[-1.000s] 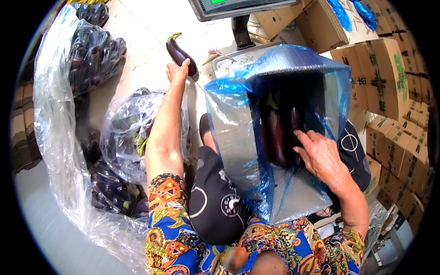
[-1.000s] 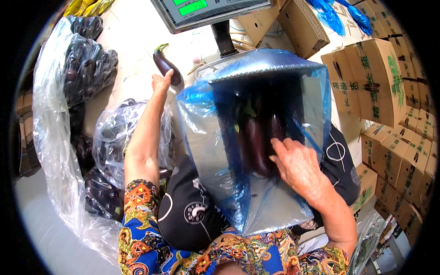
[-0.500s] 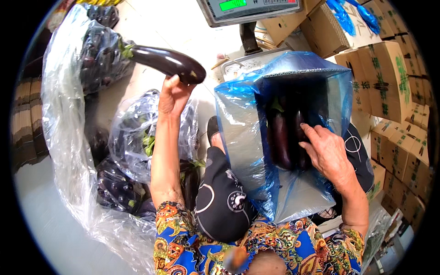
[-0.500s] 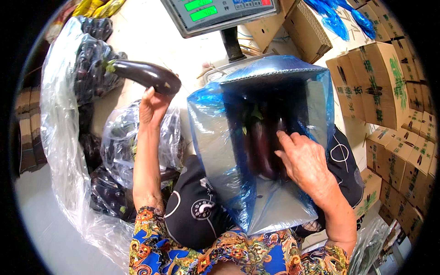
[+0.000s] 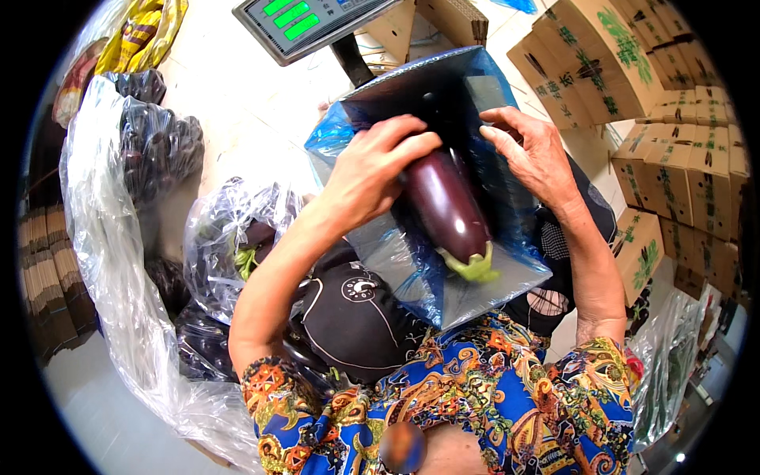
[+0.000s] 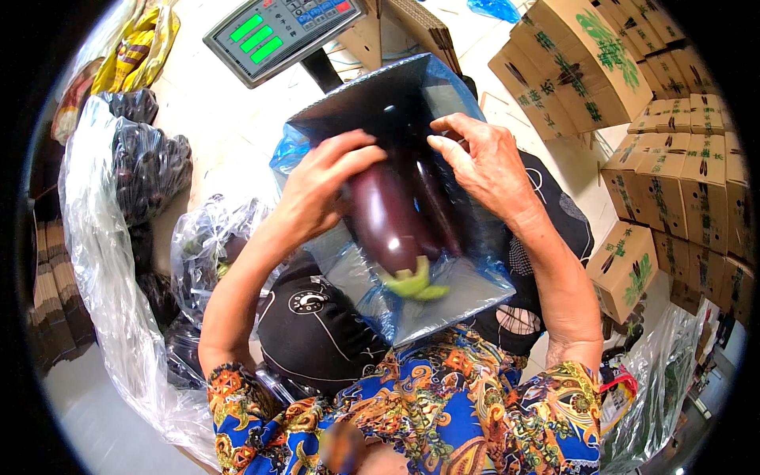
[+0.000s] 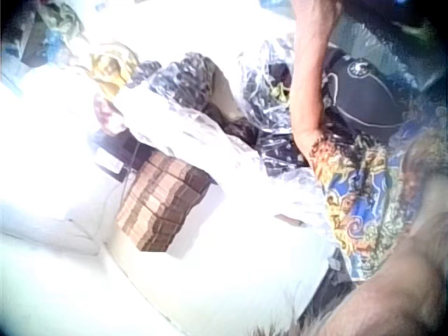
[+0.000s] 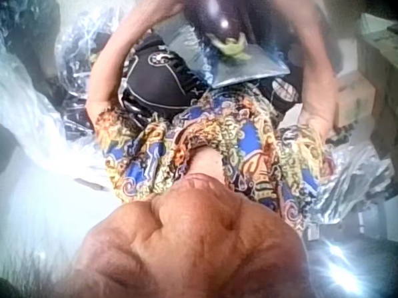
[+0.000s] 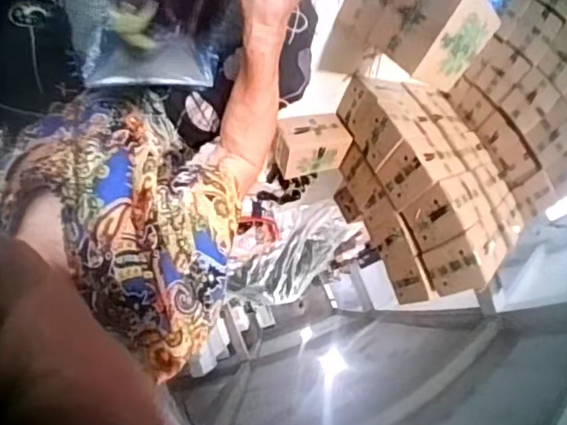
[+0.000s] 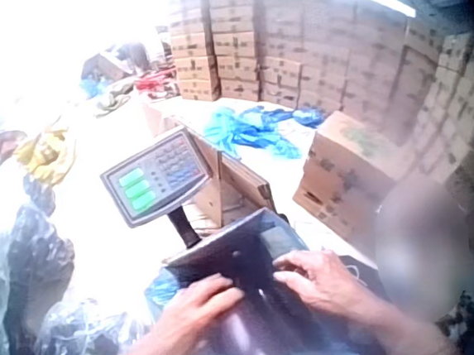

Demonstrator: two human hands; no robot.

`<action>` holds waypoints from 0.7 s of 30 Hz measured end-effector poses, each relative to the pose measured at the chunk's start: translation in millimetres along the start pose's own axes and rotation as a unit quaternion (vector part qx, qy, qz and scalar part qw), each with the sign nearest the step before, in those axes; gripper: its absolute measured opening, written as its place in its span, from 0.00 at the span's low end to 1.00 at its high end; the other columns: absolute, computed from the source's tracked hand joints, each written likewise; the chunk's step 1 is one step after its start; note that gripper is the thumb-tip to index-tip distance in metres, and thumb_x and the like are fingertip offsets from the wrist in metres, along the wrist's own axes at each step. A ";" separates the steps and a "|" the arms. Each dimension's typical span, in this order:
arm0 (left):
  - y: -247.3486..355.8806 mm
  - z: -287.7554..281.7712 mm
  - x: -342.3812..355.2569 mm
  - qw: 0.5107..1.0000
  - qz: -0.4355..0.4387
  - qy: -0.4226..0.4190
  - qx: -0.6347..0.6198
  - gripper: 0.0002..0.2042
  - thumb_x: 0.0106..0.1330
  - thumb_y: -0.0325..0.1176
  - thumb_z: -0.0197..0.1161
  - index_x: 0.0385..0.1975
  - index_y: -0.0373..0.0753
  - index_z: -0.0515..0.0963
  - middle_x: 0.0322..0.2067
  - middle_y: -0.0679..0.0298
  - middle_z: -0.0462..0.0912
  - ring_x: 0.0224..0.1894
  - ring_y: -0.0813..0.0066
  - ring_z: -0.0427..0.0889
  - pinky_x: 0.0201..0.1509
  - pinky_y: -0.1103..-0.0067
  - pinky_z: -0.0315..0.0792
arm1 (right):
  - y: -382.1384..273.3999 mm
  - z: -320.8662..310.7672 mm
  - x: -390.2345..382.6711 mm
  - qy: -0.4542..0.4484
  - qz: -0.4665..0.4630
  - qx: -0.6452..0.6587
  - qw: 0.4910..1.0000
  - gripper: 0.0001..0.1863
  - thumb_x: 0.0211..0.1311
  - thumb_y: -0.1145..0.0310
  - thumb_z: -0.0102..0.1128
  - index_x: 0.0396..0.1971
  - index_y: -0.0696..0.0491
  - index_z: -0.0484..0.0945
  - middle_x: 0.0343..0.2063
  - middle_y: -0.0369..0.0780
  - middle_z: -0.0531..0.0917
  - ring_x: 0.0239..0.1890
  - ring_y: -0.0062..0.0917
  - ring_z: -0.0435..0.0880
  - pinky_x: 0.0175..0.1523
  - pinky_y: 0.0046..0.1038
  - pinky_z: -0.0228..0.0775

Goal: The person folds a cardboard box, tapes the bottom using a tape dispenser, lines it with a blue plastic bag, and then fills the box with eggplants from a pile on the floor.

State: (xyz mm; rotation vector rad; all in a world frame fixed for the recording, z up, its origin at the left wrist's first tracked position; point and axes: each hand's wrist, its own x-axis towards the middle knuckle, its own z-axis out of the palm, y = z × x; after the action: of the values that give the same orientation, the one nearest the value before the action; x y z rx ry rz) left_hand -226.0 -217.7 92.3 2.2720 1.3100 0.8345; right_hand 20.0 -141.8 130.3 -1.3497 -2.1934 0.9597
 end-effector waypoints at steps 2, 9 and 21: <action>-7.2 18.4 22.8 0.986 0.053 -0.063 0.143 0.30 0.48 0.19 0.62 0.56 0.46 0.72 0.57 0.58 0.72 0.61 0.53 0.72 0.57 0.65 0.73 | -1.0 0.8 -2.3 -0.013 0.006 -0.014 1.000 0.14 0.64 0.65 0.61 0.43 0.59 0.82 0.36 0.47 0.87 0.35 0.33 0.87 0.43 0.30 0.77; -52.0 92.8 52.8 0.986 0.029 -0.142 0.079 0.26 0.55 0.19 0.56 0.57 0.43 0.70 0.54 0.52 0.72 0.58 0.48 0.72 0.57 0.62 0.73 | 8.4 12.7 -7.9 -0.024 -0.095 -0.091 0.991 0.12 0.62 0.65 0.61 0.38 0.57 0.81 0.30 0.50 0.84 0.35 0.47 0.83 0.41 0.40 0.75; -22.8 13.2 -5.5 0.976 -0.092 -0.014 -0.199 0.20 0.61 0.28 0.66 0.54 0.34 0.76 0.46 0.52 0.83 0.49 0.57 0.84 0.52 0.70 0.78 | 21.1 53.8 -15.0 -0.187 -0.200 -0.292 0.916 0.18 0.53 0.73 0.65 0.45 0.57 0.74 0.42 0.47 0.75 0.46 0.43 0.76 0.47 0.41 0.74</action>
State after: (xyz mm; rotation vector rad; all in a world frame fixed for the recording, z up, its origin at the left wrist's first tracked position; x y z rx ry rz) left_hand -234.0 -211.8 67.3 1.8178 1.1936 0.9035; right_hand 5.8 -167.5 78.3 -0.8953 -3.0614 0.4389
